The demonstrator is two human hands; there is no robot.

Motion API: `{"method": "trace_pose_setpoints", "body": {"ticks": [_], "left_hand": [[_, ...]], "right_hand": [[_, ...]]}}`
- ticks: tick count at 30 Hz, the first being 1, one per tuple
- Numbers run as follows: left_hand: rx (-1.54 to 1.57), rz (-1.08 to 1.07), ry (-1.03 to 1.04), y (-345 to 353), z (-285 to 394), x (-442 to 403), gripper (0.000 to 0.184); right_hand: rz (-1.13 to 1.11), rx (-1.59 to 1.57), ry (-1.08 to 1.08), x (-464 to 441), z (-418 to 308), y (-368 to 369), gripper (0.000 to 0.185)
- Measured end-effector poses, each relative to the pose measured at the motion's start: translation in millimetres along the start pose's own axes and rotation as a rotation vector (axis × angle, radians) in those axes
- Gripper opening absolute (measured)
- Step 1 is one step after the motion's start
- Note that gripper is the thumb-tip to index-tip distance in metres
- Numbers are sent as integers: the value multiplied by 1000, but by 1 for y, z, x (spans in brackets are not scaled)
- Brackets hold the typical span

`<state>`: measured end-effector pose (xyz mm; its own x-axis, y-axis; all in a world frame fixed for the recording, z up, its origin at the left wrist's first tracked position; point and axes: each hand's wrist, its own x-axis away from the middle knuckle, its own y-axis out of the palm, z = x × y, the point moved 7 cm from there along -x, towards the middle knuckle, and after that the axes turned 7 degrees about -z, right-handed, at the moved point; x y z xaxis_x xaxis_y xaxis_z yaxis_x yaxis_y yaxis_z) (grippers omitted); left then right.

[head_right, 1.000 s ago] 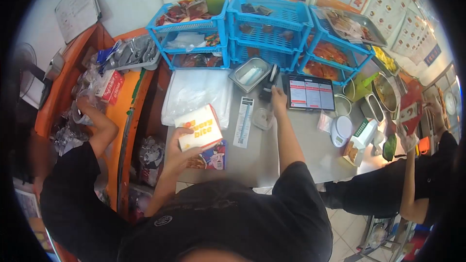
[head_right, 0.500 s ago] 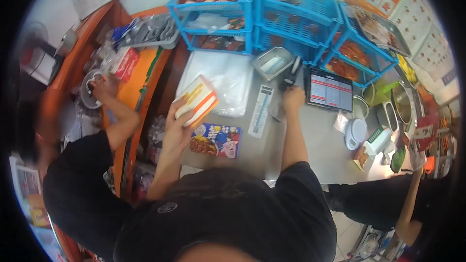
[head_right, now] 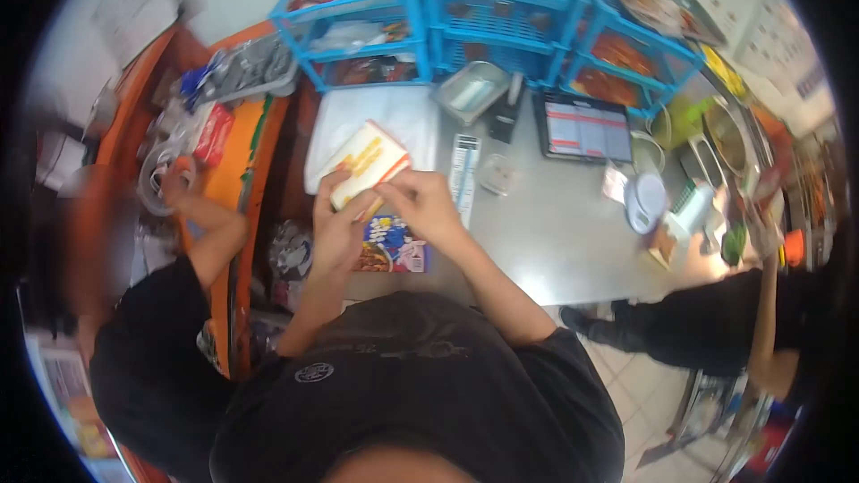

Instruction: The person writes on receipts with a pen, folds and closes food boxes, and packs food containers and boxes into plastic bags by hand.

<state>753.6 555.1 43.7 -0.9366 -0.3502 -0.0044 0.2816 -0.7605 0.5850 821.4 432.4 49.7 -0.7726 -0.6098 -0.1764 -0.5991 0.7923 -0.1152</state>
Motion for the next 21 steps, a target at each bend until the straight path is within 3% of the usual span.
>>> {"method": "trace_pose_setpoints", "body": {"ticks": [3,4,6,8,10,11,13,14,15,16,18,20,21], "left_hand": [[11,-44,-71,8,-1,10,42],[-11,-86,-51,11,3,14,39],[238,-181,-226,10,-1,15,36],[399,-87,-361,21,16,28,47],[127,-208,-249,2,32,25,61],[9,-241,-238,-2,34,23,72],[-209,-301,-271,-44,12,20,76],[-316,-328,-285,-72,-4,18,78],[-488,-356,-414,-104,-25,18,81],[-825,-433,-407,-119,-40,21,74],[-688,-381,-470,-128,-47,20,70],[-1237,-407,-259,-113,-25,19,65],[-1384,-384,-183,-105,-20,18,62]], "right_hand": [[134,246,-67,16,4,-14,26],[112,202,6,25,10,-17,29],[35,87,127,40,20,-24,37],[256,258,37,65,38,-67,32],[492,374,39,101,54,-138,35],[837,557,79,136,73,-195,36],[1205,653,474,227,106,-310,28],[1394,1178,199,267,118,-361,36],[1416,879,858,310,122,-408,53],[1536,1175,907,336,108,-424,62],[1546,1181,1029,369,98,-448,56],[1368,943,935,406,150,-495,41],[1307,946,986,411,153,-499,34]]}}
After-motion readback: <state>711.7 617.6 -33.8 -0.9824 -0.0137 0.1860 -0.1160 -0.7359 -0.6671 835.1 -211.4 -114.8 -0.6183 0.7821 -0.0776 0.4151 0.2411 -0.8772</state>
